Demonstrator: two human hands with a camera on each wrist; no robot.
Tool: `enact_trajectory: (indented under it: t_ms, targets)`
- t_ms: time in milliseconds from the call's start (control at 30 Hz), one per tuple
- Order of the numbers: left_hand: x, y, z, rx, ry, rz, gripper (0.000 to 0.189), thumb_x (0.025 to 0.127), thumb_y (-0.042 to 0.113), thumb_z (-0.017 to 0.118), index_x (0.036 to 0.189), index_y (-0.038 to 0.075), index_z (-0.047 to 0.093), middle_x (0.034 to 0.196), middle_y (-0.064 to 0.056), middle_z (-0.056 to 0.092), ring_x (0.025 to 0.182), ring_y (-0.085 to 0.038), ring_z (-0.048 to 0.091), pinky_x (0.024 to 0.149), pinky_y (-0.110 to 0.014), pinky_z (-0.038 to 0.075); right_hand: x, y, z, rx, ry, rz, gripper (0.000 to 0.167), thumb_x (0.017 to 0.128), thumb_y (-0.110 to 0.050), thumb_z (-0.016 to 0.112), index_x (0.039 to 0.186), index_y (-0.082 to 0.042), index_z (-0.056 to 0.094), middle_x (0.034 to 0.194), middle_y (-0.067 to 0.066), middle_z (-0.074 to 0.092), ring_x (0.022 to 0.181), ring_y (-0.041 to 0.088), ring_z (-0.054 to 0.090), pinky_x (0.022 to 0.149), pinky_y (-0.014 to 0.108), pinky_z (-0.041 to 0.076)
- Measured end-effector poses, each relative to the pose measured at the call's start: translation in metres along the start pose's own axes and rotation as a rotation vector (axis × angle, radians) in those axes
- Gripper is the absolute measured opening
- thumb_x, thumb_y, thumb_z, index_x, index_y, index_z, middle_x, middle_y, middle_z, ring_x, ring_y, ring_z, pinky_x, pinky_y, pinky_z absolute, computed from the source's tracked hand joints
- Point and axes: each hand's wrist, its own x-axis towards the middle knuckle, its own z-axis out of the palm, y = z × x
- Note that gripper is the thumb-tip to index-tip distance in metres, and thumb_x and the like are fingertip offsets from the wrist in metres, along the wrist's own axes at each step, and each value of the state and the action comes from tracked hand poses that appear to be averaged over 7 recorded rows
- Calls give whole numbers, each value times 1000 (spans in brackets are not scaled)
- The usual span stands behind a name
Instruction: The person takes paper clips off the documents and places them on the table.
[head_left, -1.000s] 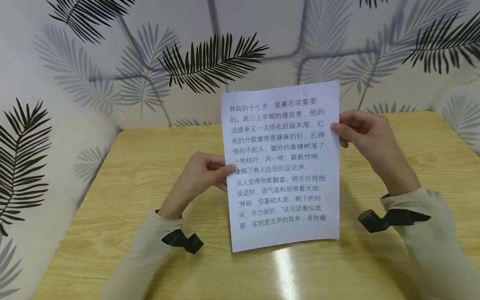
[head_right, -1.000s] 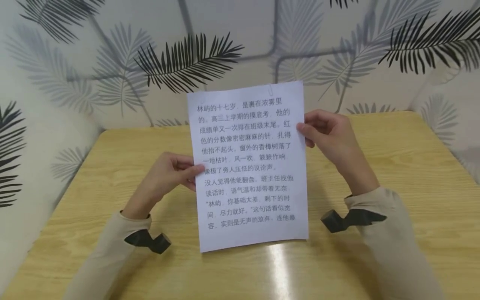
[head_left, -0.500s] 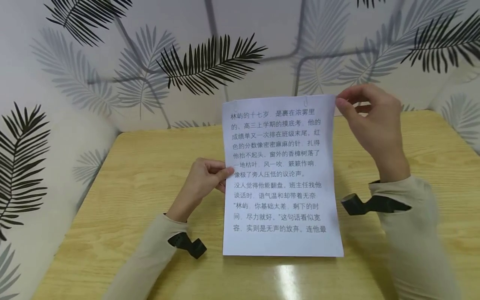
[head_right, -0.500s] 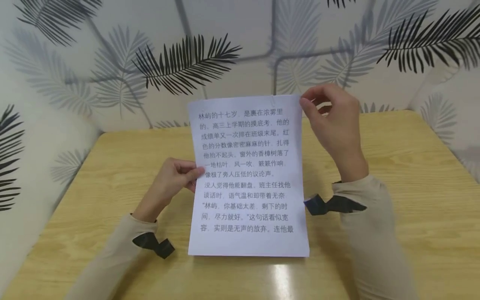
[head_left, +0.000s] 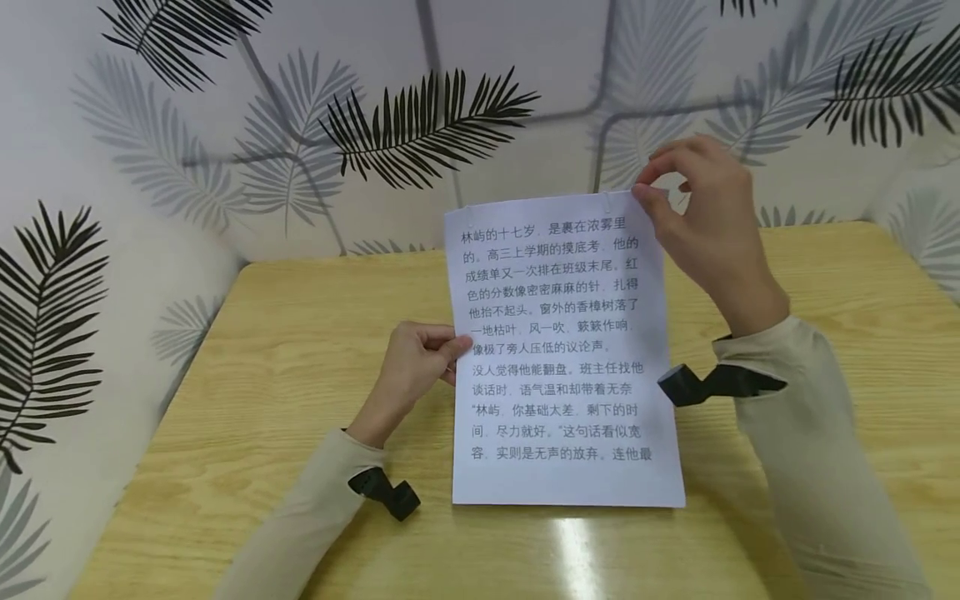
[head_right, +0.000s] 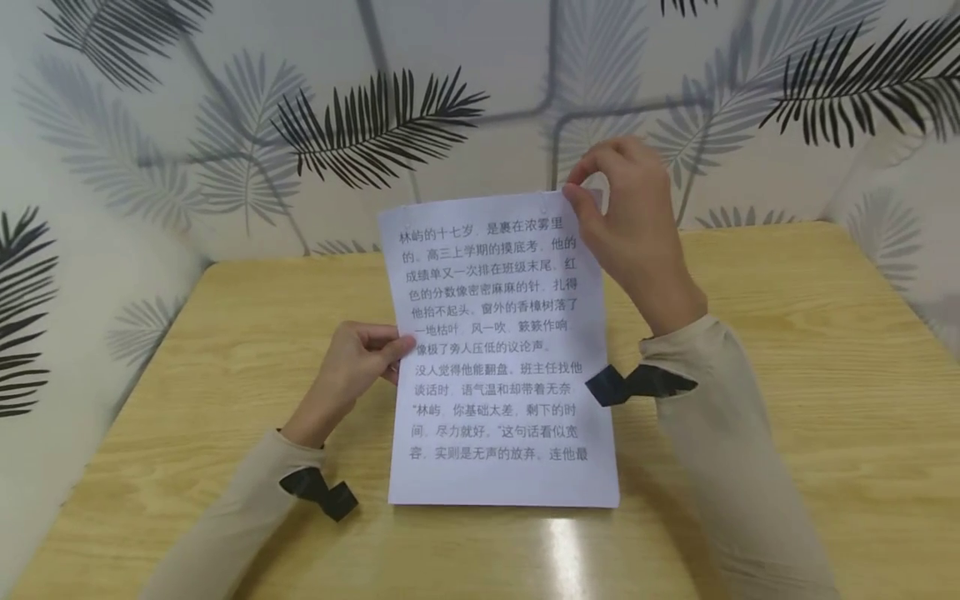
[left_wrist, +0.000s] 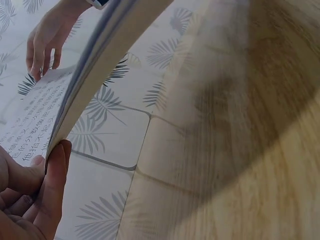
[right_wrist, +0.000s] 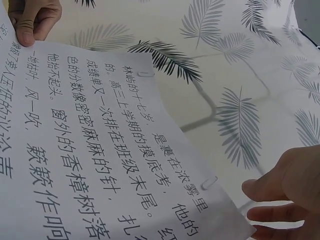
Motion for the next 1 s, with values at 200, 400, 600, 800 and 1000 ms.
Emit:
enact_trajectory:
  t_ms: [200, 400, 600, 800, 1000]
  targets:
    - [-3, -1, 0, 4, 11, -23, 15, 91, -2, 64, 100, -12, 70, 86, -23, 71, 54, -15, 66, 52, -28, 59, 6, -3, 6, 37, -138, 103, 7, 89, 0, 65, 92, 7, 66, 96, 20, 66, 96, 31, 62, 79, 35, 48]
    - [-4, -4, 2, 3, 21, -30, 14, 91, -2, 64, 100, -10, 71, 85, -21, 71, 55, -17, 67, 53, -30, 60, 6, -9, 11, 55, -164, 197, 10, 89, -3, 66, 93, 6, 68, 97, 20, 69, 96, 31, 66, 90, 40, 49]
    - [-3, -6, 3, 4, 20, -19, 14, 91, -2, 64, 101, -10, 71, 85, -21, 71, 56, -19, 68, 54, -31, 60, 6, -10, 14, 49, -117, 165, 10, 89, -2, 66, 92, 7, 69, 94, 22, 70, 89, 33, 67, 85, 41, 52]
    - [-2, -4, 3, 18, 23, -3, 14, 91, -2, 64, 100, -11, 71, 84, -21, 71, 54, -18, 66, 53, -30, 60, 7, -10, 14, 39, -116, 147, 10, 89, -2, 66, 90, 7, 69, 92, 22, 69, 87, 33, 68, 83, 42, 53]
    - [-2, -4, 4, 8, 29, -23, 14, 90, -1, 65, 100, -9, 71, 86, -21, 72, 55, -17, 67, 54, -30, 60, 6, -13, 15, 15, -155, 142, 7, 90, 0, 63, 89, 7, 66, 92, 21, 67, 85, 31, 66, 73, 37, 51]
